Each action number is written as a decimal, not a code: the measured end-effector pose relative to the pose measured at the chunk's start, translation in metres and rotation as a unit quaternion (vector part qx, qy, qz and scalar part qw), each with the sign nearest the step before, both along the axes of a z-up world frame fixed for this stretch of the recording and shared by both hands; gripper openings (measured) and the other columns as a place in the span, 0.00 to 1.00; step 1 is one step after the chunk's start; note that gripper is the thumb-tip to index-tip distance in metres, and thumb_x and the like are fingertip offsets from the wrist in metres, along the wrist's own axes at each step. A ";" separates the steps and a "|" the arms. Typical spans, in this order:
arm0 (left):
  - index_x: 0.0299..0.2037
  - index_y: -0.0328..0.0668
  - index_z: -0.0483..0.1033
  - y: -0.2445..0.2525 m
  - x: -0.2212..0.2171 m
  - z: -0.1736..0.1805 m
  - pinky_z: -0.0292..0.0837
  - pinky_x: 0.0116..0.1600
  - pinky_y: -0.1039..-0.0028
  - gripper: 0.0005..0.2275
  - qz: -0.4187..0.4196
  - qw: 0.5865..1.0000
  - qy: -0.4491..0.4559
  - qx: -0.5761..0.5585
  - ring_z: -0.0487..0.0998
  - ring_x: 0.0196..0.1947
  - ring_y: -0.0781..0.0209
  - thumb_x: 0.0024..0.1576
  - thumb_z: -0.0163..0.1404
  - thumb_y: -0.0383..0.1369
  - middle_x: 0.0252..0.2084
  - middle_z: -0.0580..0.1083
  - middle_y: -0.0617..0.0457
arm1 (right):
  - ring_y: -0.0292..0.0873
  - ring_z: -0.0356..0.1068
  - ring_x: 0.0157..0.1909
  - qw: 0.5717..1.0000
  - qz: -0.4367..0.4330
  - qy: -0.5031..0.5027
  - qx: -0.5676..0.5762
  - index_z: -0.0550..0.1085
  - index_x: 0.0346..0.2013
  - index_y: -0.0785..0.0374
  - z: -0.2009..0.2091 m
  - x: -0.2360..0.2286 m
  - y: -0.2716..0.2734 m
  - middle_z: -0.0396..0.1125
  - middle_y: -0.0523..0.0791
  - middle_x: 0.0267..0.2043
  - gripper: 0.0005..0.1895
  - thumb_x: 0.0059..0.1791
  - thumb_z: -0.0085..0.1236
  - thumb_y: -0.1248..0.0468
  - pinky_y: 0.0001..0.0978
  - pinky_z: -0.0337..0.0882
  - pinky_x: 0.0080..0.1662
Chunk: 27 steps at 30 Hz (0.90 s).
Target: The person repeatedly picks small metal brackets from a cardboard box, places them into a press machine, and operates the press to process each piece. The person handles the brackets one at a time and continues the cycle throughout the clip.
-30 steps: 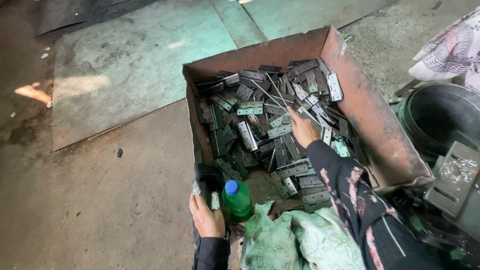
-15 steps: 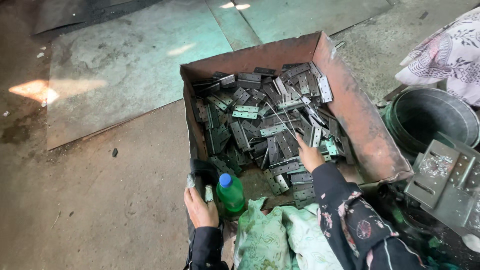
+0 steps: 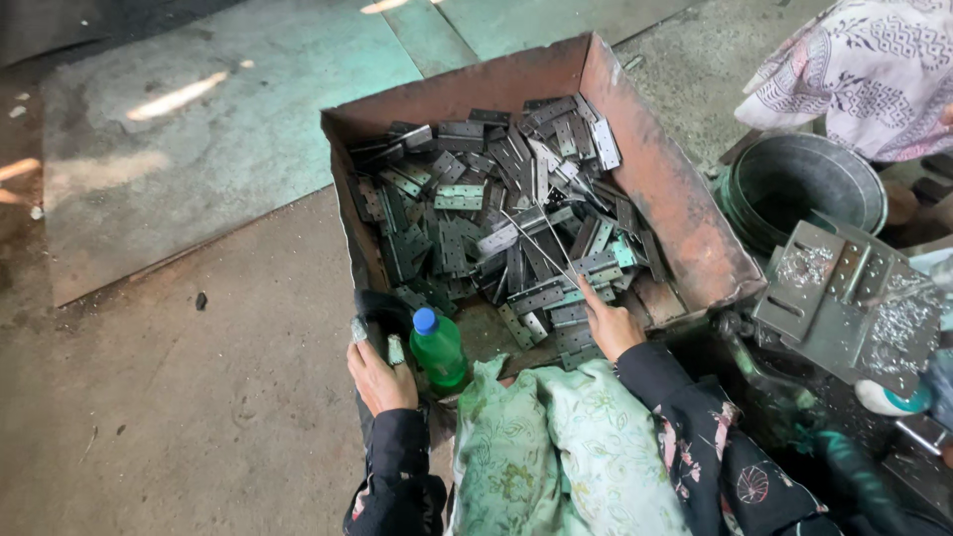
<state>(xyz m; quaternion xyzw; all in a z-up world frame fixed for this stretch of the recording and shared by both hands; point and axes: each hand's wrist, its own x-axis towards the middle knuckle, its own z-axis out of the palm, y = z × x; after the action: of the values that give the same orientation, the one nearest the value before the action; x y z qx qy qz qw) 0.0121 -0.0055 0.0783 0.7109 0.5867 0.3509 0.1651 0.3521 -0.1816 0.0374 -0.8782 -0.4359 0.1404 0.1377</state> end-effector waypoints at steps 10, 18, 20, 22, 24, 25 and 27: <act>0.62 0.26 0.64 0.000 -0.004 -0.001 0.63 0.64 0.52 0.23 -0.016 1.000 -0.013 0.014 0.65 0.63 0.29 0.60 0.55 0.30 0.65 0.65 0.29 | 0.66 0.74 0.39 0.989 -0.067 0.087 -0.101 0.45 0.74 0.23 -0.015 -0.005 -0.112 0.72 0.61 0.35 0.39 0.54 0.50 0.56 0.58 0.72 0.43; 0.61 0.27 0.65 0.002 -0.005 -0.008 0.64 0.63 0.51 0.22 -0.015 0.999 0.016 0.036 0.66 0.62 0.30 0.58 0.55 0.28 0.64 0.66 0.31 | 0.64 0.73 0.39 0.988 -0.070 0.013 0.139 0.56 0.74 0.35 -0.006 -0.018 -0.127 0.73 0.57 0.35 0.34 0.53 0.52 0.59 0.55 0.72 0.40; 0.63 0.27 0.64 0.000 -0.008 -0.009 0.64 0.63 0.51 0.24 -0.013 0.999 0.027 0.035 0.66 0.62 0.30 0.57 0.54 0.27 0.64 0.66 0.31 | 0.65 0.73 0.40 0.974 -0.089 0.002 0.207 0.59 0.74 0.39 0.009 -0.009 -0.116 0.72 0.58 0.38 0.33 0.54 0.53 0.61 0.53 0.72 0.40; 0.64 0.28 0.64 0.001 -0.006 -0.011 0.65 0.62 0.51 0.24 -0.010 0.999 0.032 0.032 0.66 0.62 0.30 0.57 0.53 0.26 0.64 0.66 0.31 | 0.66 0.72 0.41 0.952 -0.101 -0.020 0.287 0.61 0.73 0.43 0.019 0.006 -0.105 0.71 0.60 0.43 0.32 0.54 0.53 0.63 0.52 0.73 0.39; 0.64 0.29 0.65 0.001 -0.006 -0.012 0.65 0.61 0.51 0.24 -0.008 0.999 0.037 0.027 0.67 0.61 0.31 0.57 0.53 0.27 0.64 0.66 0.32 | 0.65 0.73 0.41 0.951 -0.172 -0.012 0.255 0.61 0.74 0.45 0.018 0.032 -0.090 0.72 0.61 0.41 0.33 0.54 0.54 0.64 0.52 0.72 0.42; 0.63 0.29 0.65 0.002 -0.006 -0.012 0.66 0.61 0.51 0.23 -0.005 0.999 0.038 0.031 0.67 0.61 0.31 0.57 0.54 0.28 0.64 0.66 0.32 | 0.65 0.73 0.41 0.948 -0.207 -0.006 0.240 0.62 0.75 0.46 0.015 0.049 -0.082 0.72 0.61 0.40 0.33 0.54 0.55 0.64 0.52 0.72 0.43; 0.62 0.29 0.65 0.002 -0.006 -0.012 0.66 0.61 0.51 0.22 -0.003 0.999 0.040 0.036 0.67 0.61 0.31 0.59 0.55 0.29 0.64 0.67 0.32 | 0.64 0.74 0.46 0.936 -0.143 -0.094 0.306 0.63 0.73 0.55 0.004 0.085 -0.066 0.72 0.60 0.49 0.34 0.51 0.57 0.67 0.50 0.73 0.47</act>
<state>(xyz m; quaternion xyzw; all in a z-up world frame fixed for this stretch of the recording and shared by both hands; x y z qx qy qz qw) 0.0065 -0.0030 0.0662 0.7318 0.5776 0.3423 0.1173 0.4369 -0.2475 0.0418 -0.8557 -0.3387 -0.1044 0.3769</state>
